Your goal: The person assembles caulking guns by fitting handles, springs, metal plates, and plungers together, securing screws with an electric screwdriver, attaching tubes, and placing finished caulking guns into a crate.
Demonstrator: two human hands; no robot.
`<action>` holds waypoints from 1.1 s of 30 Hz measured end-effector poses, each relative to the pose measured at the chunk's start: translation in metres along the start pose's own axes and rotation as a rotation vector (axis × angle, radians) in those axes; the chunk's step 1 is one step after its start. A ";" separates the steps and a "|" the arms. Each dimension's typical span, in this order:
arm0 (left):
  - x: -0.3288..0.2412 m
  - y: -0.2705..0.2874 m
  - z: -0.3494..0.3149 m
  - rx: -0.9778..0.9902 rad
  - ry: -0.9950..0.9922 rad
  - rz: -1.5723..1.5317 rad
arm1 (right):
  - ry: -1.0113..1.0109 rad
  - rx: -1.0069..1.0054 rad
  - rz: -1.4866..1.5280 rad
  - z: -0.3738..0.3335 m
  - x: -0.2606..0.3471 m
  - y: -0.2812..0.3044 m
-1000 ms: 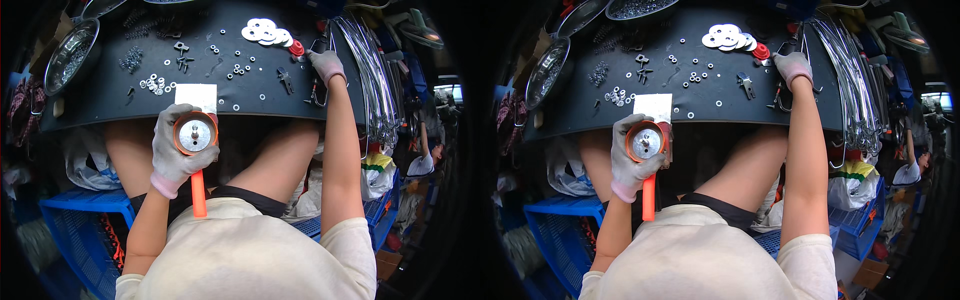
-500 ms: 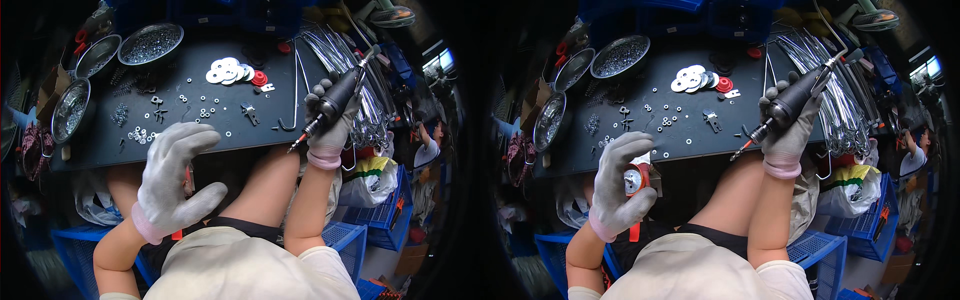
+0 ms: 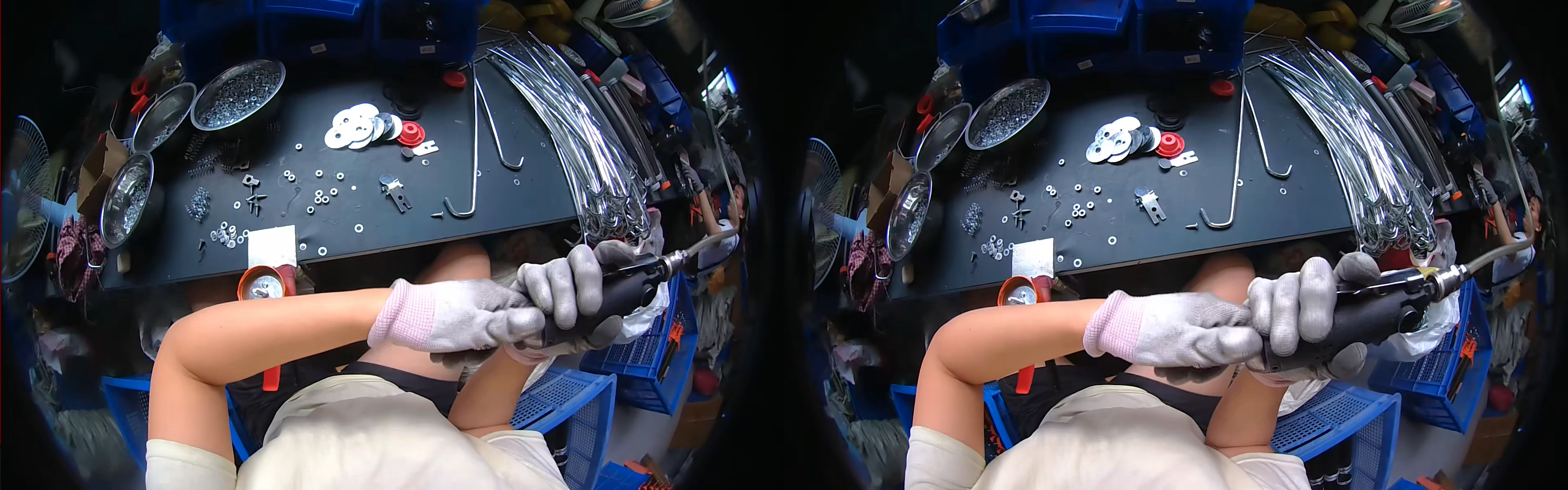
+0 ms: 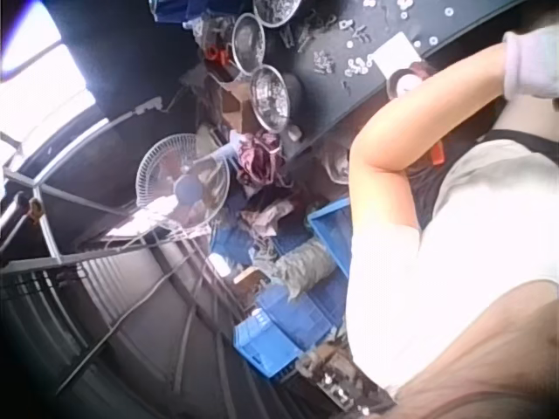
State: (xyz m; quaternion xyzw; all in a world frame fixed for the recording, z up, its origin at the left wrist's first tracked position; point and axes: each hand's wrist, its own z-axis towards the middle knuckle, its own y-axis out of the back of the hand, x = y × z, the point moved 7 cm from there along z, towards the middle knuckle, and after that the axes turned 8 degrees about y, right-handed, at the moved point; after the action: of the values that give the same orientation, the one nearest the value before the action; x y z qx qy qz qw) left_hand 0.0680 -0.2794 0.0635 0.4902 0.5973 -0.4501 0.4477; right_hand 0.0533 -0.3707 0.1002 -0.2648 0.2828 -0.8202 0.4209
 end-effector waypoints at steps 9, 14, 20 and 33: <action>0.043 0.128 0.012 -0.850 0.392 1.212 | 0.156 -0.471 -0.282 -0.015 0.031 0.010; 0.049 0.126 0.018 -0.715 0.500 1.259 | 0.234 -0.542 -0.434 -0.020 0.021 0.004; -0.001 0.089 -0.063 -0.756 0.206 0.365 | 0.225 -0.254 -0.318 -0.005 0.017 -0.029; 0.032 0.003 -0.220 -0.879 -0.270 -0.798 | 0.316 -0.298 -0.275 0.001 -0.050 -0.094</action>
State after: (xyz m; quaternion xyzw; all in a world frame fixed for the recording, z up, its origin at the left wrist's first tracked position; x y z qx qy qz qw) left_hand 0.0470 -0.0581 0.0745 -0.0635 0.8028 -0.3525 0.4767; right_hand 0.0280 -0.2833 0.1557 -0.2284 0.4243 -0.8501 0.2124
